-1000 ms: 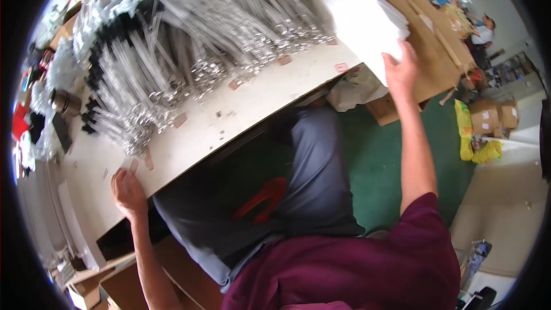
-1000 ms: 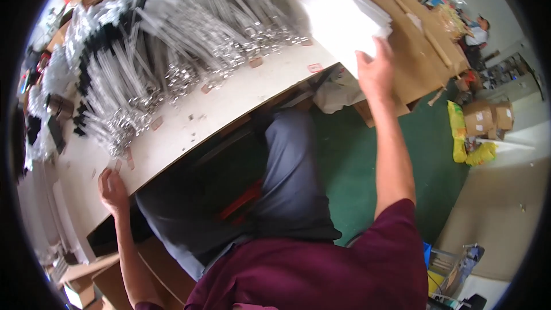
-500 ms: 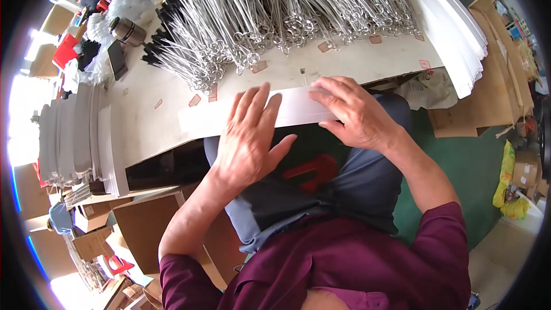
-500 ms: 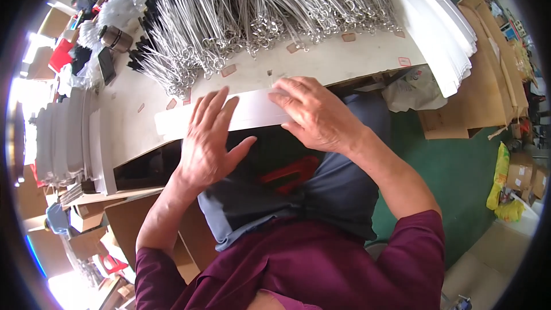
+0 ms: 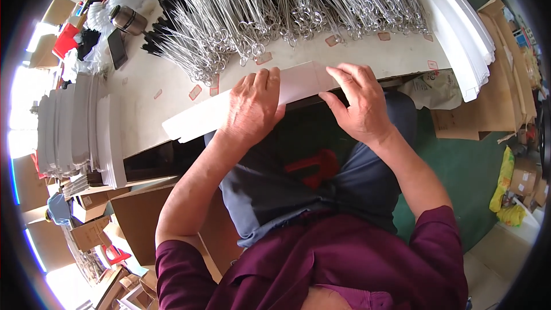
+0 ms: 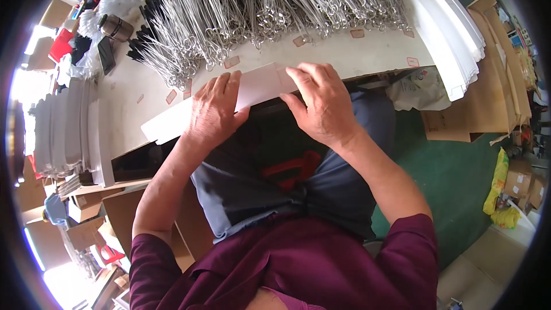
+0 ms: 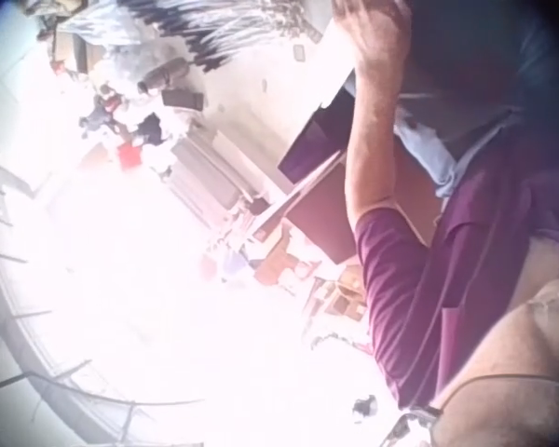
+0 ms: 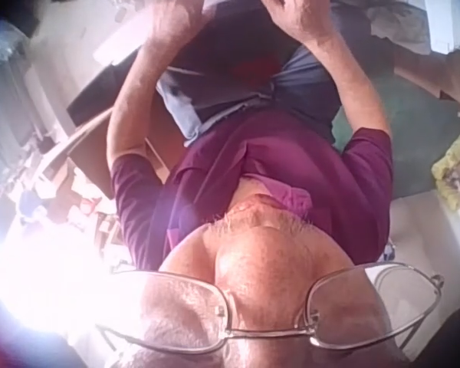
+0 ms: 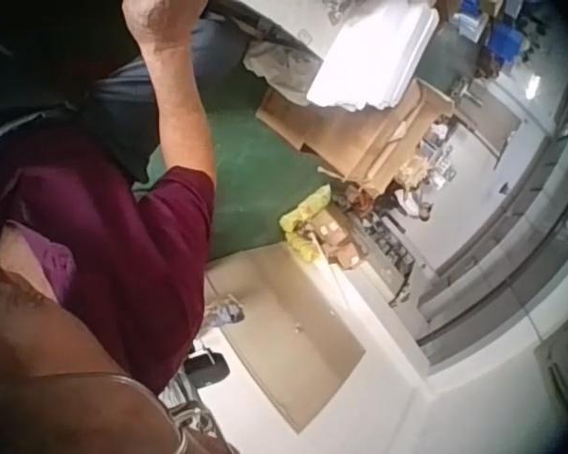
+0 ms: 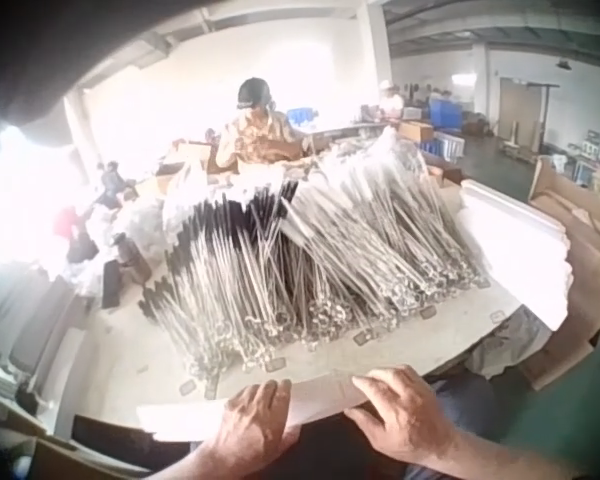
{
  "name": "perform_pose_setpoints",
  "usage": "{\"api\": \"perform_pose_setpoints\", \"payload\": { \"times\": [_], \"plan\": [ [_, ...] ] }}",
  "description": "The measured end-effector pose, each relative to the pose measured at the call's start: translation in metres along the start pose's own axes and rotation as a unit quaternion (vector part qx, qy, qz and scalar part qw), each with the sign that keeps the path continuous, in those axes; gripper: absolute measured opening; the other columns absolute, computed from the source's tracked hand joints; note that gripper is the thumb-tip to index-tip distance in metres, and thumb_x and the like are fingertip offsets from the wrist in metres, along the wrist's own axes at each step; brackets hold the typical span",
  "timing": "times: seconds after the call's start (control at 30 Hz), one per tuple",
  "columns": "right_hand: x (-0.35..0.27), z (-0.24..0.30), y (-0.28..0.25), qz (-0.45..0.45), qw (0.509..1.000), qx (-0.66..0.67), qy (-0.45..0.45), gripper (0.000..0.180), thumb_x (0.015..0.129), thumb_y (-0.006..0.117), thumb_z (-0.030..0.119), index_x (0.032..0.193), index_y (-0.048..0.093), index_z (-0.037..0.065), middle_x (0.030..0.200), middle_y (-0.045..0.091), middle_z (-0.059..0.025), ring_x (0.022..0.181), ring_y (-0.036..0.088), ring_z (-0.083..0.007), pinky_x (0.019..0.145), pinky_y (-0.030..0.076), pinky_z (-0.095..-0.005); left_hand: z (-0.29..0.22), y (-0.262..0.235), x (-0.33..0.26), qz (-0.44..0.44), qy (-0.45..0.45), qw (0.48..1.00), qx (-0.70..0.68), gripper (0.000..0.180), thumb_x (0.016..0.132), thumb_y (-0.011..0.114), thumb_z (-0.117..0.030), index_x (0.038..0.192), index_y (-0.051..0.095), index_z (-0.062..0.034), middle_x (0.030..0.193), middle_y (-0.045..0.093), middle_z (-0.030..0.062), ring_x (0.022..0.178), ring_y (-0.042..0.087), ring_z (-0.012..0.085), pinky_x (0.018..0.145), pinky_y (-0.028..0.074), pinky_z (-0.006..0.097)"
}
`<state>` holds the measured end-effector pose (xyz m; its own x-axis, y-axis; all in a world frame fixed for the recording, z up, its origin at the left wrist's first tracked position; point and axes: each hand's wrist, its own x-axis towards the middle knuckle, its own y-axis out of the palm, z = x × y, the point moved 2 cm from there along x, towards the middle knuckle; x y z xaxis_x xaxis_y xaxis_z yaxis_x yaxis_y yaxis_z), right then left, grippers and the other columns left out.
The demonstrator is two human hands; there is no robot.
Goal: Packaging sets of wire brushes into white cardboard sleeves by hand.
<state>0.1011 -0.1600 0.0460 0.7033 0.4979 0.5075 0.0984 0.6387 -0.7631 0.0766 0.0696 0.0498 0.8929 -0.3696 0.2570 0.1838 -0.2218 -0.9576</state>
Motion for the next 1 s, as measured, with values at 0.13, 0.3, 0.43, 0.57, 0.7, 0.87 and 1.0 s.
{"api": "perform_pose_setpoints", "payload": {
  "times": [0.13,0.3,0.43,0.57,0.7,0.87,1.0],
  "plan": [
    [-0.012,0.002,0.022,-0.004,0.996,0.037,0.078,0.047,0.085,0.08,0.014,0.126,0.063,-0.003,0.117,0.065,-0.0173,0.1,0.067,-0.034,0.086,0.057,-0.0407,-0.007,0.006,-0.002,0.002,0.028,1.0,-0.003,0.068,0.073,0.079,-0.018,0.132,0.053,0.0058,0.118,0.064,0.0202,0.106,0.066,0.0351,0.095,0.054,0.045],
    [-0.014,0.0,0.037,0.015,0.925,0.281,0.254,0.046,0.092,0.078,0.013,0.128,0.061,-0.008,0.11,0.07,-0.0124,0.084,0.068,-0.0127,0.071,0.056,-0.0289,-0.006,0.014,-0.005,0.015,0.015,1.0,0.011,0.069,0.073,0.078,-0.018,0.132,0.053,0.0068,0.117,0.064,0.0207,0.106,0.066,0.0355,0.095,0.054,0.044],
    [-0.01,0.0,0.035,0.038,0.898,0.338,0.279,0.043,0.096,0.076,0.015,0.128,0.061,-0.009,0.11,0.071,-0.0111,0.085,0.066,-0.0089,0.068,0.054,-0.0257,-0.004,0.016,-0.013,0.006,0.018,1.0,-0.004,0.071,0.073,0.078,-0.019,0.134,0.052,0.0069,0.118,0.064,0.0209,0.106,0.066,0.0355,0.094,0.054,0.044],
    [-0.005,0.003,0.023,0.042,0.85,0.424,0.31,0.041,0.097,0.074,0.021,0.12,0.064,-0.011,0.098,0.074,-0.0129,0.079,0.07,-0.0138,0.068,0.058,-0.0292,-0.003,0.018,-0.017,-0.002,0.029,1.0,-0.001,0.074,0.074,0.079,-0.02,0.137,0.05,0.0062,0.12,0.062,0.0208,0.106,0.065,0.0355,0.094,0.054,0.044],
    [-0.001,-0.002,0.016,0.14,0.772,0.487,0.384,0.043,0.099,0.072,0.027,0.121,0.065,-0.01,0.094,0.07,-0.0085,0.068,0.065,-0.0098,0.053,0.052,-0.0231,0.0,0.021,-0.022,-0.002,0.039,0.999,-0.001,0.075,0.074,0.079,-0.02,0.138,0.05,0.0057,0.122,0.062,0.0212,0.107,0.066,0.0354,0.094,0.054,0.044],
    [0.013,0.007,0.007,0.175,0.699,0.544,0.43,0.043,0.101,0.067,0.032,0.117,0.065,-0.008,0.099,0.069,-0.0112,0.064,0.067,-0.0123,0.049,0.053,-0.0239,0.001,0.017,-0.024,-0.026,0.054,0.998,0.003,0.071,0.074,0.079,-0.02,0.135,0.053,0.0061,0.122,0.064,0.0213,0.105,0.067,0.035,0.092,0.055,0.044],
    [0.009,-0.008,0.009,0.21,0.642,0.576,0.46,0.044,0.101,0.067,0.034,0.117,0.065,-0.007,0.102,0.069,-0.0143,0.06,0.067,-0.0124,0.044,0.049,-0.0225,0.0,0.015,-0.024,-0.031,0.059,0.998,-0.007,0.066,0.074,0.079,-0.019,0.131,0.057,0.0061,0.12,0.066,0.0209,0.101,0.069,0.034,0.09,0.056,0.043]
  ]
}}
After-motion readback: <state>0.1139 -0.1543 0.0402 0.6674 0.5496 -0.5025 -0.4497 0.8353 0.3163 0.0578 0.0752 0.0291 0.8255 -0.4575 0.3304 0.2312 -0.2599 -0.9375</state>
